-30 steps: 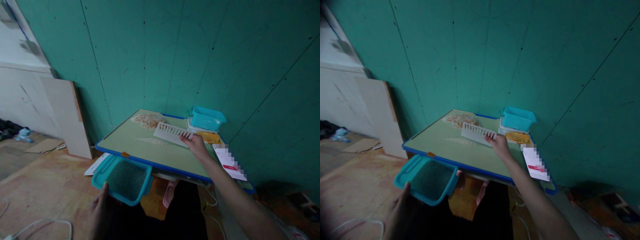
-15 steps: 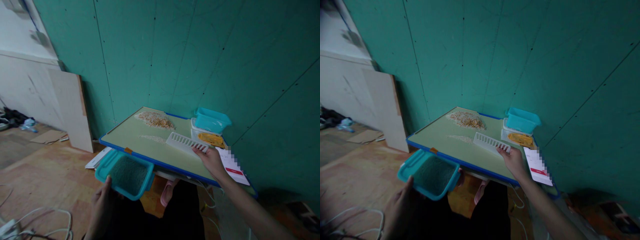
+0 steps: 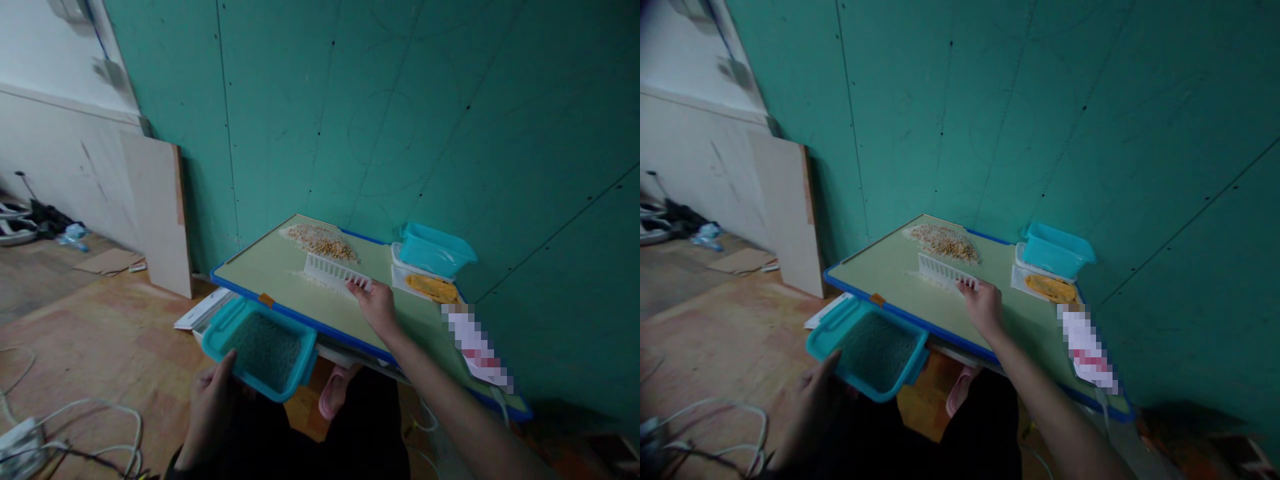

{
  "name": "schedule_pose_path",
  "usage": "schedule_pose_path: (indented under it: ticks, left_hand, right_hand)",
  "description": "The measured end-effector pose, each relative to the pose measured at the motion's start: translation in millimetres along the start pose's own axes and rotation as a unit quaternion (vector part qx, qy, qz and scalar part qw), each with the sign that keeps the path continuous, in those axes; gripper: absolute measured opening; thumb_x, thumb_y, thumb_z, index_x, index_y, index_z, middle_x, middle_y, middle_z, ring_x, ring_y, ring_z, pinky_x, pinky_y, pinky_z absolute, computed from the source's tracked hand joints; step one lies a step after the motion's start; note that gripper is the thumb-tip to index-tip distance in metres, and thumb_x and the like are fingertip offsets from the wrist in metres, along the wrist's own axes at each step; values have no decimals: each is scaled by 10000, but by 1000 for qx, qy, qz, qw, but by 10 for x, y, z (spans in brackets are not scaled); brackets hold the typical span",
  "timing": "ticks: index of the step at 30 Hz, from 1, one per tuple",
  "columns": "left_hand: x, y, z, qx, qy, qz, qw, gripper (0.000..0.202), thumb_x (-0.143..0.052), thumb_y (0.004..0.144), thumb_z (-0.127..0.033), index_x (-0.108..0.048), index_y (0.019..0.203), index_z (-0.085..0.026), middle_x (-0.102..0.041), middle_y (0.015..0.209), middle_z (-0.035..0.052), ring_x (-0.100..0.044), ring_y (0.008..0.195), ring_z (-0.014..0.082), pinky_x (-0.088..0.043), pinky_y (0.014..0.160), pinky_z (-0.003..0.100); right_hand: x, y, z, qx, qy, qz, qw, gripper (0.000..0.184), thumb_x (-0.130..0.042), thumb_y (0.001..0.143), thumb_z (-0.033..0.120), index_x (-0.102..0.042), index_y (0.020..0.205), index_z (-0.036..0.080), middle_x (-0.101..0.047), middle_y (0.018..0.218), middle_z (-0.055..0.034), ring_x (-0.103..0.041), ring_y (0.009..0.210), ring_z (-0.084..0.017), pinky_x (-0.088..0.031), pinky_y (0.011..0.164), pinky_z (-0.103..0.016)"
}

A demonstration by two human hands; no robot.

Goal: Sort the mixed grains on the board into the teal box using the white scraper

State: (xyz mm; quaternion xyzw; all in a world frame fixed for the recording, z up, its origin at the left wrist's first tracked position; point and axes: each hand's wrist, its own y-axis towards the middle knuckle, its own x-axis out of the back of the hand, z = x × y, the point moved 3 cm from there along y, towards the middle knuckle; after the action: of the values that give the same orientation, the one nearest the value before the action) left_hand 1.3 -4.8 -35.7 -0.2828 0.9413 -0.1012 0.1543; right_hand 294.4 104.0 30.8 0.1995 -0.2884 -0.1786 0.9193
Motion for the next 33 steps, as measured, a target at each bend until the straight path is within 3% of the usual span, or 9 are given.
schedule_pose_path:
  ticks: [3, 7, 11, 16, 21, 24, 28, 31, 33]
  left_hand:
    - [16, 75, 42, 5, 15, 84, 996, 490, -775, 742, -437, -552, 352, -240, -428, 342, -13, -319, 347, 125, -395, 453, 294]
    - [85, 190, 147, 28, -21, 96, 995, 488, -769, 736, -427, -530, 351, -246, -470, 350, 2, -371, 326, 134, -334, 394, 271]
    - [91, 215, 135, 31, 0, 116, 993, 458, -786, 704, -434, -572, 349, -238, -520, 356, 42, -428, 335, 159, -358, 387, 284]
    - [74, 74, 13, -2, -5, 73, 997, 460, -783, 732, -391, -533, 368, -261, -455, 346, -18, -349, 317, 133, -344, 377, 268]
    - [75, -53, 43, -30, 6, 33, 999, 476, -735, 777, -383, -516, 375, -253, -455, 331, -21, -334, 300, 120, -337, 377, 261]
    - [84, -93, 45, -34, 21, 30, 999, 459, -721, 771, -385, -494, 393, -259, -468, 328, -21, -374, 294, 132, -344, 372, 259]
    - [99, -132, -35, -72, 61, 39, 995, 431, -713, 770, -359, -486, 417, -260, -501, 349, -19, -389, 304, 133, -365, 369, 252]
    - [98, -129, -94, -92, 95, 59, 989, 430, -712, 769, -373, -484, 421, -264, -504, 352, -13, -433, 322, 150, -388, 374, 256]
    - [85, -112, -94, -65, 99, 80, 990, 446, -708, 766, -386, -477, 404, -268, -485, 340, -14, -438, 318, 159, -394, 374, 269]
  right_hand:
    - [-186, 75, 78, 5, 0, 17, 1000, 281, -703, 838, 492, -784, 788, 228, -820, 820, -84, -766, 781, -302, -557, 728, -353]
    - [-414, 146, 200, 14, -1, 30, 999, 211, -712, 846, 419, -775, 772, 231, -818, 825, -91, -766, 800, -306, -547, 727, -346]
    - [-585, 140, 315, 27, 5, 41, 999, 175, -720, 858, 392, -773, 779, 244, -819, 839, -78, -762, 833, -293, -548, 738, -329]
    - [-748, 119, 401, 22, 26, 63, 997, 166, -732, 870, 355, -760, 763, 232, -810, 826, -49, -758, 815, -258, -542, 741, -304]
    - [-850, 192, 451, 7, 54, 78, 995, 163, -759, 842, 354, -771, 757, 216, -807, 800, -34, -759, 790, -254, -548, 730, -306]
    - [-661, 217, 459, 10, 96, 70, 993, 195, -753, 820, 396, -789, 784, 208, -817, 823, -36, -768, 820, -268, -571, 782, -333]
    - [-16, 30, 398, 6, 107, 24, 994, 311, -719, 811, 494, -813, 836, 198, -829, 871, -61, -775, 853, -289, -589, 786, -354]
    - [516, -252, 298, -23, -6, -23, 999, 326, -705, 814, 511, -813, 793, 204, -823, 817, -67, -770, 785, -290, -576, 679, -333]
    - [776, -437, 226, -45, -75, -59, 994, 351, -705, 800, 535, -799, 729, 204, -807, 746, -74, -761, 723, -296, -557, 611, -325]
